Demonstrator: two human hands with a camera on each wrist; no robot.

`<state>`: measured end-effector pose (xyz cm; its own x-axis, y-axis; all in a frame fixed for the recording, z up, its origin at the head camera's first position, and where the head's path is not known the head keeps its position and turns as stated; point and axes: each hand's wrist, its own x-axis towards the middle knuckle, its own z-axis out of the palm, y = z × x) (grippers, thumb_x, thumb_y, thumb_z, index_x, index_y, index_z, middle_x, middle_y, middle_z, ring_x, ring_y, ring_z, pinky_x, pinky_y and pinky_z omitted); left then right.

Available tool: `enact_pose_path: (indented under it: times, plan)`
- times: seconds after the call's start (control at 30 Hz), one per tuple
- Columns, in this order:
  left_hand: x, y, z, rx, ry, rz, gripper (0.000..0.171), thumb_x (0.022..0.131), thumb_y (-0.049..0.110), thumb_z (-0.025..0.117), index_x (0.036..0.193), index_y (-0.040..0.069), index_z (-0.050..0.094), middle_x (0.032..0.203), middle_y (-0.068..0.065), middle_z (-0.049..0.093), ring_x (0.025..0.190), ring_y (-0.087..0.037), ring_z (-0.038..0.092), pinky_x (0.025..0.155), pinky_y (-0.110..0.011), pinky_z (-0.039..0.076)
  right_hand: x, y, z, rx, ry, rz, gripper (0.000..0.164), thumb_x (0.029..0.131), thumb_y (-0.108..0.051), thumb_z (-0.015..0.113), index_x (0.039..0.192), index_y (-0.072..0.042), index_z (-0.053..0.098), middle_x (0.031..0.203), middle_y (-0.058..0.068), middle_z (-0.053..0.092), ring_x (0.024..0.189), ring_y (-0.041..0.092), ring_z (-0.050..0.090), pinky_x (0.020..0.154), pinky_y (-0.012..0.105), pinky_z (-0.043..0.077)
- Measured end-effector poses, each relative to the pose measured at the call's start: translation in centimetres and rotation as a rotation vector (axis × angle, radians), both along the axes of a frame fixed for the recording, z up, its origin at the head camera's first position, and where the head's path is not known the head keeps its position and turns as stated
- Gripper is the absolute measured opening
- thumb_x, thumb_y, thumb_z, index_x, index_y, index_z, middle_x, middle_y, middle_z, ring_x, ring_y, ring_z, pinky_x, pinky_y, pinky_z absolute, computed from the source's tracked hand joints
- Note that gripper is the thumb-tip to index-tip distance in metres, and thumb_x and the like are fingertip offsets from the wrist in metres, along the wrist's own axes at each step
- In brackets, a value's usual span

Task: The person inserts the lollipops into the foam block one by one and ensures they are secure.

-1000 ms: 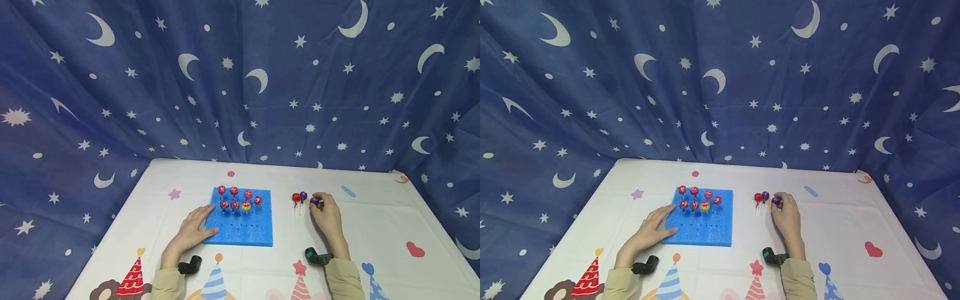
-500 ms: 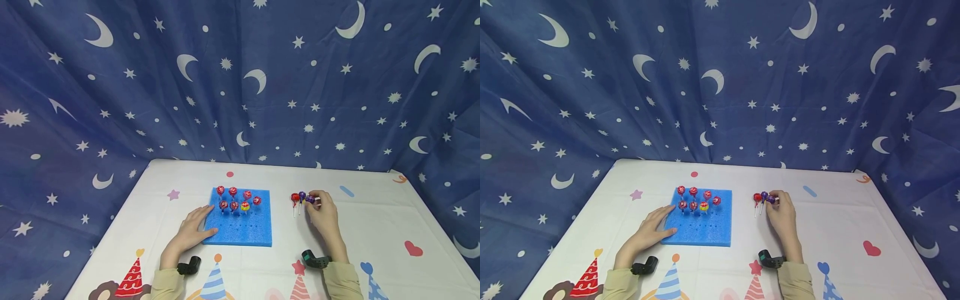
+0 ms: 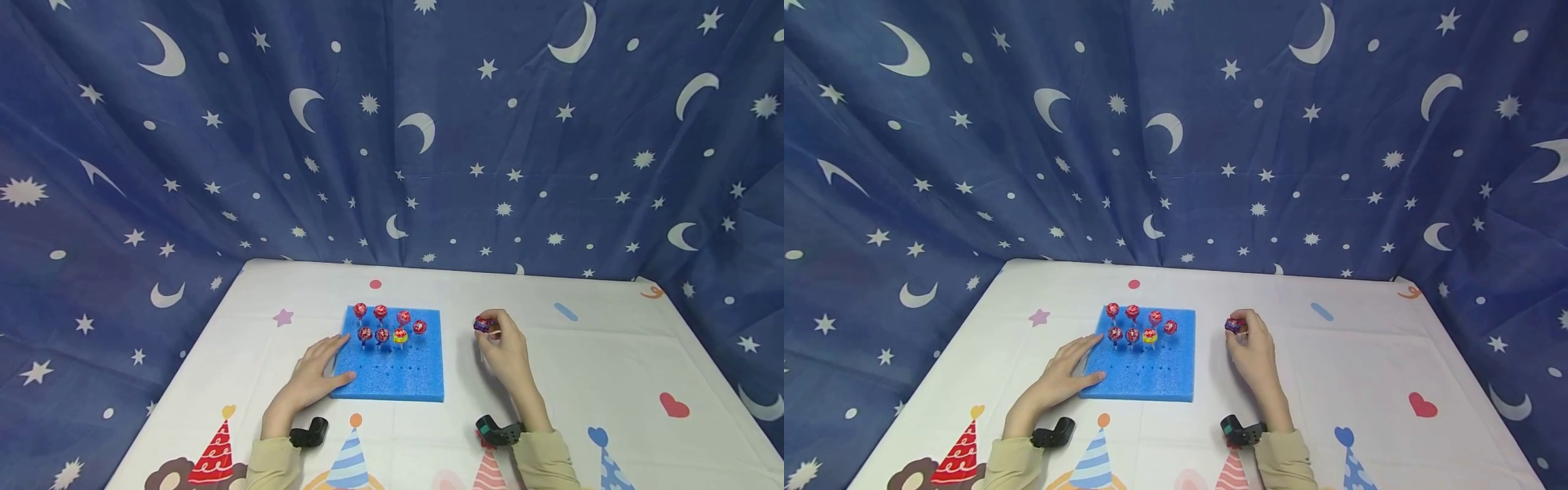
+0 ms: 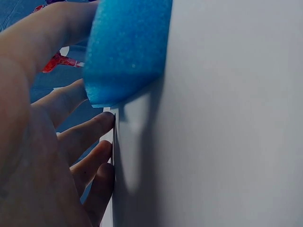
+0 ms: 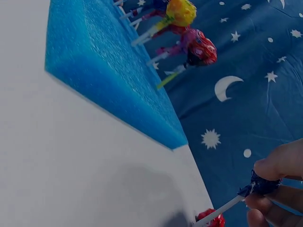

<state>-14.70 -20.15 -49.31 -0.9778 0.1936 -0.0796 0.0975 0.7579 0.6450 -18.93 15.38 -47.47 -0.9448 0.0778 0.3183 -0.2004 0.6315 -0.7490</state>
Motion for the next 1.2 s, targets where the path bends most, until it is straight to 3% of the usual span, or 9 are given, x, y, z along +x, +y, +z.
enact_pose_path:
  times: [0.17,0.63,0.9,1.2]
  plan:
    - [0.0,0.0,-0.1,0.003,0.0,0.001,0.075,0.086,0.044,0.067,0.149,0.021,0.036,0.157,-0.012,0.032,0.146,-0.04,0.019,0.112,-0.07,0.015,0.2,-0.9,0.1,-0.001,0.014,0.02,0.032,0.081,0.0,0.069,0.111,-0.006,0.059,0.101,0.011,0.066,0.086,0.022,0.061,0.074,0.029,0.051]
    - [-0.1,-0.1,-0.3,0.0,0.003,0.005,0.075,0.085,0.045,0.067,0.149,0.021,0.036,0.157,-0.012,0.032,0.146,-0.04,0.019,0.111,-0.071,0.015,0.9,-3.1,0.8,0.003,0.092,0.142,0.028,0.079,0.003,0.07,0.103,-0.007,0.059,0.099,0.007,0.067,0.089,0.02,0.063,0.078,0.041,0.054]
    - [-0.1,-0.1,-0.2,-0.002,0.002,0.005,0.075,0.085,0.044,0.067,0.149,0.021,0.036,0.157,-0.011,0.032,0.147,-0.04,0.019,0.111,-0.071,0.015,1.3,-3.8,1.3,0.03,0.102,0.149,0.03,0.079,0.003,0.071,0.104,-0.008,0.058,0.099,0.005,0.067,0.09,0.018,0.063,0.08,0.039,0.054]
    - [-0.1,-0.2,-0.3,0.001,0.009,0.002,0.075,0.085,0.044,0.067,0.149,0.021,0.036,0.157,-0.011,0.033,0.146,-0.04,0.02,0.111,-0.071,0.015,1.7,-4.3,2.1,0.036,0.18,0.171,0.035,0.077,0.003,0.073,0.107,-0.008,0.059,0.1,0.006,0.066,0.088,0.018,0.063,0.078,0.039,0.055]
